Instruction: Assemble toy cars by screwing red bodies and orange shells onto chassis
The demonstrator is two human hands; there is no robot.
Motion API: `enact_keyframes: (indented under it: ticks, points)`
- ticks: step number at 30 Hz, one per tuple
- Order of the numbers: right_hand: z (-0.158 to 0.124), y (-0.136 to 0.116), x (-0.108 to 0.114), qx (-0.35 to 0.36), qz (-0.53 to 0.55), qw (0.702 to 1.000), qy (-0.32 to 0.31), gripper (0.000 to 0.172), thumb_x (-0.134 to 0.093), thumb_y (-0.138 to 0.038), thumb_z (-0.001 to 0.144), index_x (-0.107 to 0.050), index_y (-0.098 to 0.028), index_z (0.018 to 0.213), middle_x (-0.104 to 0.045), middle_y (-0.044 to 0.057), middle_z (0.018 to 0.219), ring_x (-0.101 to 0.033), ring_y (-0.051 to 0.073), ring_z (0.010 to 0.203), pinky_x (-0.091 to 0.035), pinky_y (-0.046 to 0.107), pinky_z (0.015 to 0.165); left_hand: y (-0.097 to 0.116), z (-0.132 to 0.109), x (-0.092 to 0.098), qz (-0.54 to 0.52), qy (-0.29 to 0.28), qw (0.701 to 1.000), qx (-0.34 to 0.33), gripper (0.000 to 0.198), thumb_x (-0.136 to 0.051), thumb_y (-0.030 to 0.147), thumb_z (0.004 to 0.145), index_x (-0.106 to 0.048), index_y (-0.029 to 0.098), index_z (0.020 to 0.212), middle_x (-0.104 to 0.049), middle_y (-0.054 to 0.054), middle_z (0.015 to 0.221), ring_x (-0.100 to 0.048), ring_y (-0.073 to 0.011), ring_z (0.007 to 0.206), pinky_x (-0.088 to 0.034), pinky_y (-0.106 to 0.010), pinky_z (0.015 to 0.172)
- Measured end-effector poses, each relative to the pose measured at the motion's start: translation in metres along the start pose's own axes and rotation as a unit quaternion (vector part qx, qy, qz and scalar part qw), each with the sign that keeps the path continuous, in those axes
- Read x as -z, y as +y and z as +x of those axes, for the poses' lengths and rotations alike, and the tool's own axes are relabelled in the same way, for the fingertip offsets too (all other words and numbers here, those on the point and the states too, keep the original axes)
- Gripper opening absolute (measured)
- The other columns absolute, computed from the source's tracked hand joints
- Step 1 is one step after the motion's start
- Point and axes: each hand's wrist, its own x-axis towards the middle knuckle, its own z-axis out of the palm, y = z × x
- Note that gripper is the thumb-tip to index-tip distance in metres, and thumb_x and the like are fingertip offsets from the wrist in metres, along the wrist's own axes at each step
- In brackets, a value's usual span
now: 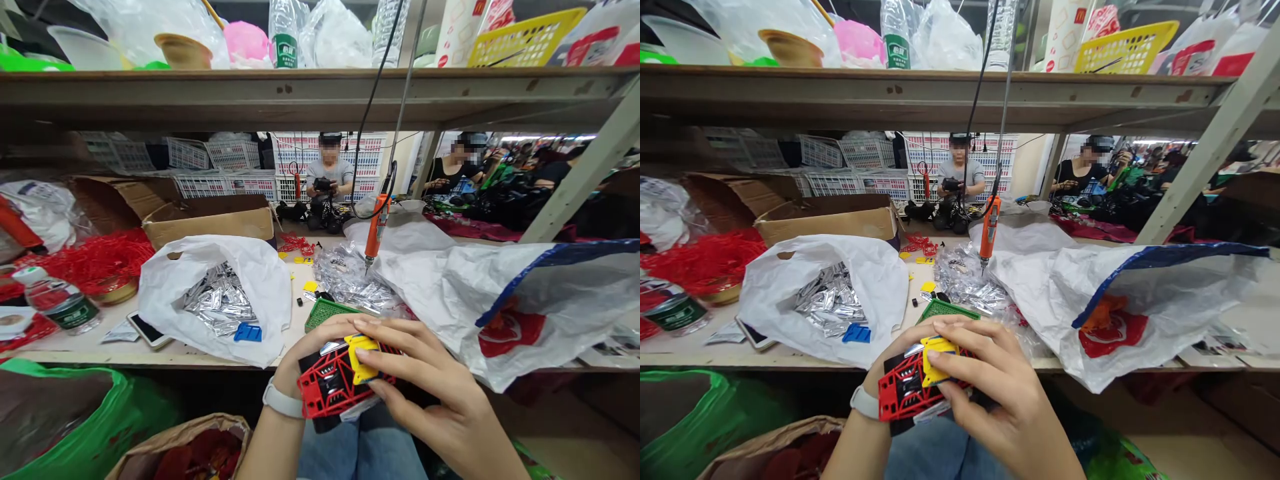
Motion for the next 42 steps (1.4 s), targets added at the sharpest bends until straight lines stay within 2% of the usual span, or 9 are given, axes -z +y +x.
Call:
enact_keyframes:
  ticks: [4,10,14,18,22,26,29,37,42]
  points:
    - [0.001,-0.001,0.005,-0.003,0.011,0.999,-0.034,0.030,-0.068,-0.012,0.091,-0.075,-0.028,0.115,-0.078,0.001,0.125,-0.069,0.017,0.115,-0.057,0.028,0.101,-0.016,0.001,-0.002,-0.042,-0.002,0.998,-0.041,0.040,-0.084,0.029,0.082,-0.078,0.035,0.121,-0.075,0.000,0.131,-0.065,-0.0287,0.130,-0.046,-0.046,0.115]
    - [0.001,0.003,0.007,-0.014,0.011,0.998,-0.061,0.032,-0.070,-0.014,0.090,-0.076,-0.032,0.115,-0.081,-0.001,0.116,-0.072,0.019,0.107,-0.063,0.031,0.092,-0.017,0.007,-0.007,-0.069,-0.012,0.997,-0.011,0.035,-0.081,0.029,0.084,-0.079,0.036,0.118,-0.076,-0.003,0.131,-0.066,-0.0285,0.130,-0.046,-0.047,0.115]
    - [0.000,0.005,0.008,-0.020,0.014,0.997,-0.071,0.034,-0.069,-0.014,0.090,-0.076,-0.034,0.117,-0.081,-0.001,0.114,-0.073,0.020,0.105,-0.064,0.033,0.091,-0.007,0.026,-0.011,-0.082,-0.036,0.994,0.067,0.019,-0.079,0.039,0.086,-0.085,0.033,0.102,-0.080,-0.007,0.117,-0.073,-0.0309,0.117,-0.052,-0.049,0.110]
    - [-0.001,0.005,0.007,-0.034,0.014,0.997,-0.061,0.029,-0.070,-0.017,0.092,-0.077,-0.033,0.115,-0.081,0.000,0.116,-0.073,0.020,0.107,-0.063,0.032,0.093,0.007,0.037,-0.021,-0.072,-0.034,0.987,0.142,0.023,-0.068,0.043,0.093,-0.086,0.030,0.099,-0.080,-0.009,0.114,-0.074,-0.0320,0.114,-0.051,-0.048,0.110]
    - [-0.002,0.005,0.008,-0.032,0.016,0.997,-0.072,0.026,-0.068,-0.019,0.094,-0.076,-0.033,0.114,-0.080,-0.001,0.118,-0.072,0.019,0.110,-0.063,0.030,0.094,0.021,0.029,-0.033,-0.057,0.038,0.993,0.099,0.024,-0.068,0.047,0.092,-0.085,0.033,0.101,-0.081,-0.007,0.115,-0.072,-0.0330,0.119,-0.052,-0.050,0.108]
    - [-0.004,0.005,0.009,-0.027,0.008,0.997,-0.078,0.023,-0.067,-0.020,0.095,-0.076,-0.033,0.112,-0.080,-0.001,0.120,-0.072,0.019,0.112,-0.062,0.032,0.097,0.023,0.022,-0.036,-0.060,0.037,0.992,0.100,0.024,-0.072,0.048,0.089,-0.086,0.031,0.099,-0.082,-0.009,0.109,-0.076,-0.0329,0.109,-0.058,-0.049,0.101]
    - [-0.005,0.006,0.011,-0.030,0.012,0.997,-0.075,0.023,-0.068,-0.020,0.095,-0.077,-0.033,0.111,-0.079,-0.001,0.121,-0.072,0.020,0.113,-0.062,0.033,0.097,0.017,0.019,-0.033,-0.052,0.065,0.994,0.070,0.020,-0.081,0.044,0.082,-0.086,0.034,0.100,-0.081,-0.006,0.115,-0.073,-0.0325,0.117,-0.055,-0.049,0.106]
    - [-0.003,0.005,0.010,-0.040,0.011,0.996,-0.085,0.021,-0.067,-0.022,0.096,-0.078,-0.034,0.110,-0.079,0.000,0.122,-0.072,0.021,0.110,-0.064,0.035,0.094,0.005,0.035,-0.029,-0.131,-0.002,0.973,0.188,0.023,-0.070,0.042,0.091,-0.086,0.027,0.097,-0.081,-0.010,0.104,-0.076,-0.0317,0.107,-0.053,-0.048,0.107]
    - [-0.004,0.006,0.010,-0.047,0.014,0.993,-0.105,0.023,-0.066,-0.021,0.096,-0.079,-0.035,0.109,-0.078,-0.001,0.124,-0.071,0.022,0.114,-0.062,0.040,0.100,0.013,0.026,-0.031,-0.103,0.037,0.985,0.136,0.016,-0.078,0.039,0.086,-0.085,0.029,0.096,-0.082,-0.008,0.106,-0.075,-0.0330,0.109,-0.056,-0.049,0.104]
